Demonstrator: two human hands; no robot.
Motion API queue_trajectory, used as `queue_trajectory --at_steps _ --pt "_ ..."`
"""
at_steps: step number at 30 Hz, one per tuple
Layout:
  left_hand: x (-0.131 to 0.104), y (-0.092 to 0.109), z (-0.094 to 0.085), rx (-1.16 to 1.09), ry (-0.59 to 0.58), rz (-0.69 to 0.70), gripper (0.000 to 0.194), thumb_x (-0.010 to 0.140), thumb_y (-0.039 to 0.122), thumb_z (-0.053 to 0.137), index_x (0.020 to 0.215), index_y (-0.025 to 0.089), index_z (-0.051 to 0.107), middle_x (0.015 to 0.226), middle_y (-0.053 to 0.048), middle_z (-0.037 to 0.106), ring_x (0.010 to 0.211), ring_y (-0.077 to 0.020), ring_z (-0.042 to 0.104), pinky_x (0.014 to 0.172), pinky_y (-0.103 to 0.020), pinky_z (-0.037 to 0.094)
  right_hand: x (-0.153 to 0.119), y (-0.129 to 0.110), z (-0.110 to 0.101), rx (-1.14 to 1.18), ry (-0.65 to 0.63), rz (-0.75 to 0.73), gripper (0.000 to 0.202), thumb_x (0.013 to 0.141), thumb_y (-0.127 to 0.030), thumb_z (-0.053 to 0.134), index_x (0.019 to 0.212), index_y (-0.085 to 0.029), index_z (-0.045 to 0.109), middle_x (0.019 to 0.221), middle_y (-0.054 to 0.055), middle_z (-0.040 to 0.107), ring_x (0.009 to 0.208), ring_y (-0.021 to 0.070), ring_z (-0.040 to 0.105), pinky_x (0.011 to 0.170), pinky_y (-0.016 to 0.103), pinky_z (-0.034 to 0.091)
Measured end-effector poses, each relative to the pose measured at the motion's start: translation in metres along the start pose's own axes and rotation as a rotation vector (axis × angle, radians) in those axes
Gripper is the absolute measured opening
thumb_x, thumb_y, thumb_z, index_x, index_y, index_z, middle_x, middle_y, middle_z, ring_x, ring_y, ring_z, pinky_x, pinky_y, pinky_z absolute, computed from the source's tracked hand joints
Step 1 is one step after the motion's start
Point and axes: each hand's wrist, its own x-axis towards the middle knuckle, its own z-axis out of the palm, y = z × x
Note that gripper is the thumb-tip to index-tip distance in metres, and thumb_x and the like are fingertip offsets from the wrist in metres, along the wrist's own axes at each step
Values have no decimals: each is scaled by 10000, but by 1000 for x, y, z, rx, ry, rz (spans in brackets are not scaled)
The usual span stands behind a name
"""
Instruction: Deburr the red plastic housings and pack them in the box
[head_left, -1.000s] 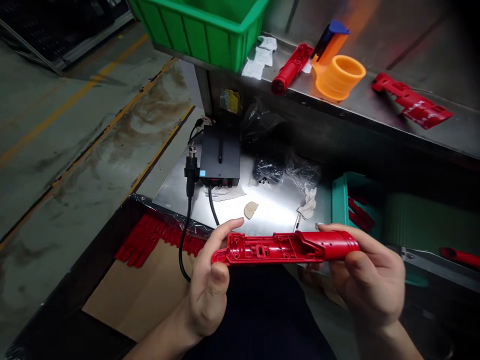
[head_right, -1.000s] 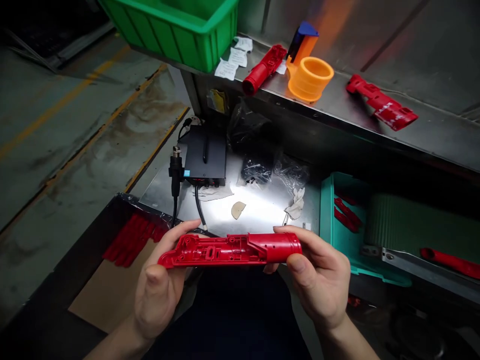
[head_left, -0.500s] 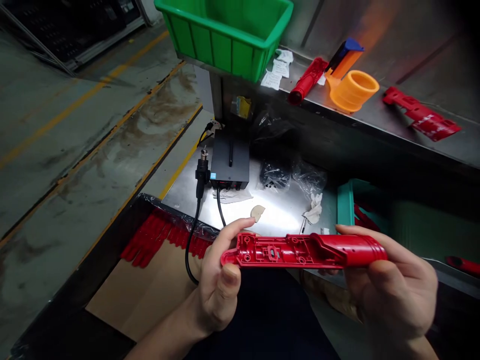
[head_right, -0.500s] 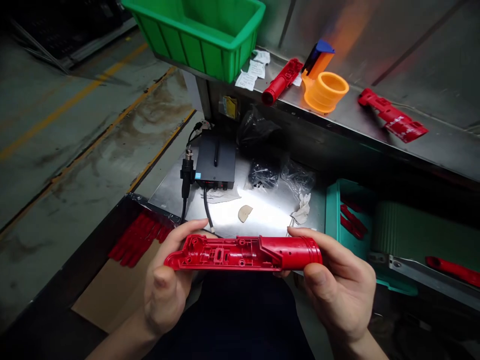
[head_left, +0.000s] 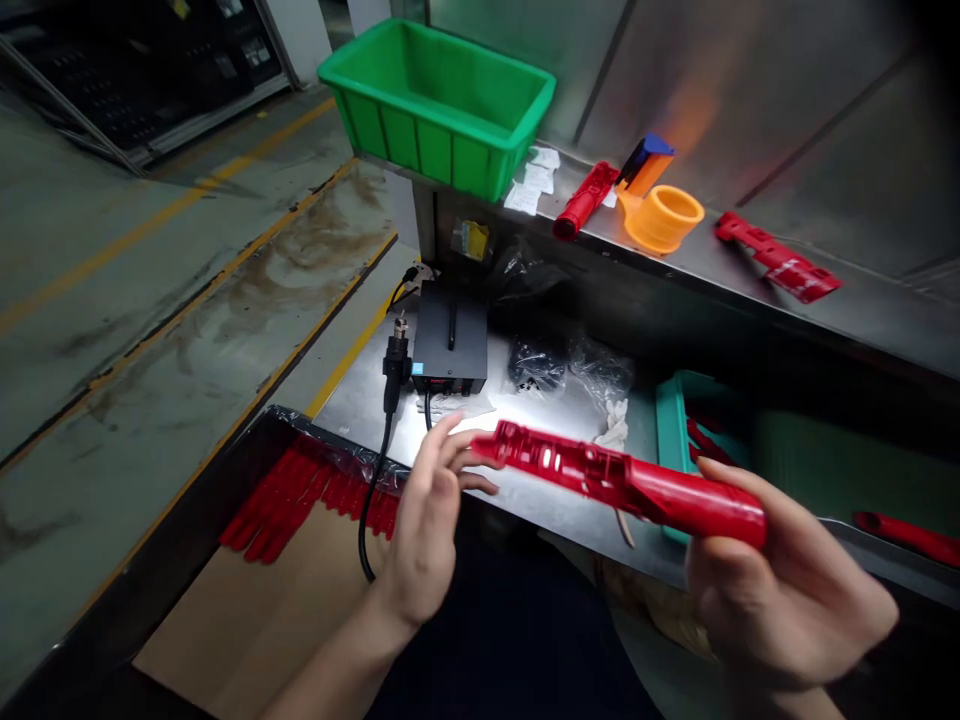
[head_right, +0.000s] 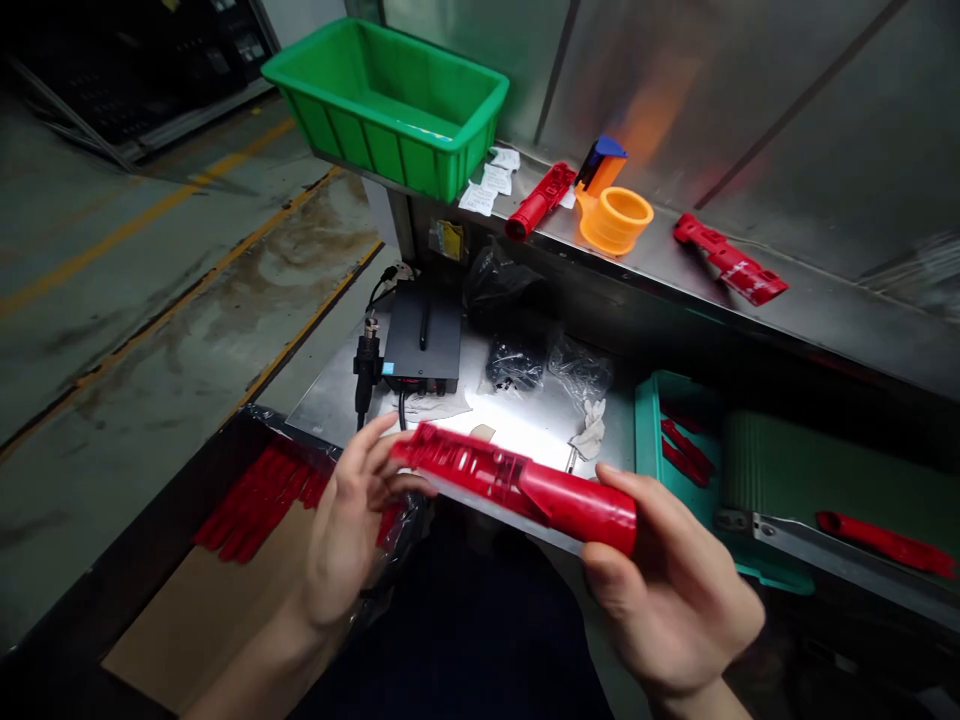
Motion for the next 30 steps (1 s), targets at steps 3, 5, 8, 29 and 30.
queue_trajectory --at_steps 3,5,8,29,30 --pt "11 -3 9 -218 55 -235 569 1044 527 469 1470 151 435 1373 -184 627 1197 -301 659 941 -441 588 0 -2 16 -230 -73 -319 585 834 -168 816 1386 -271 653 1152 111 734 944 290 736 724 375 670" --pt "13 -3 18 -433 -16 -330 480 1041 465 507 1391 137 497 1313 -179 663 1185 -306 671 962 -460 586 1 -2 30 -267 -219 -484 611 862 -60 738 1433 -236 610 1212 132 705 1039 270 731 814 351 678" --pt "14 0 26 -613 -69 -379 337 1040 402 543 1239 146 634 1210 -134 726 1129 -269 706 997 -419 579 -2 -2 47 -207 -411 -653 462 923 -13 617 1370 -129 632 1249 175 686 1224 297 671 993 431 638" --pt "-28 -15 -15 482 207 210 391 774 264 875 1130 250 715 1131 -63 713 1074 -271 671 966 -371 527 48 -44 84 293 -457 163 310 761 -312 914 923 -211 670 800 -8 699 694 159 663 633 272 557" --pt "-29 -15 -12 495 152 244 471 774 221 869 1209 265 693 1207 -74 705 1137 -290 663 1008 -393 520 48 -47 87 323 -458 225 323 746 -322 925 894 -209 662 779 -18 686 675 147 649 617 256 549"
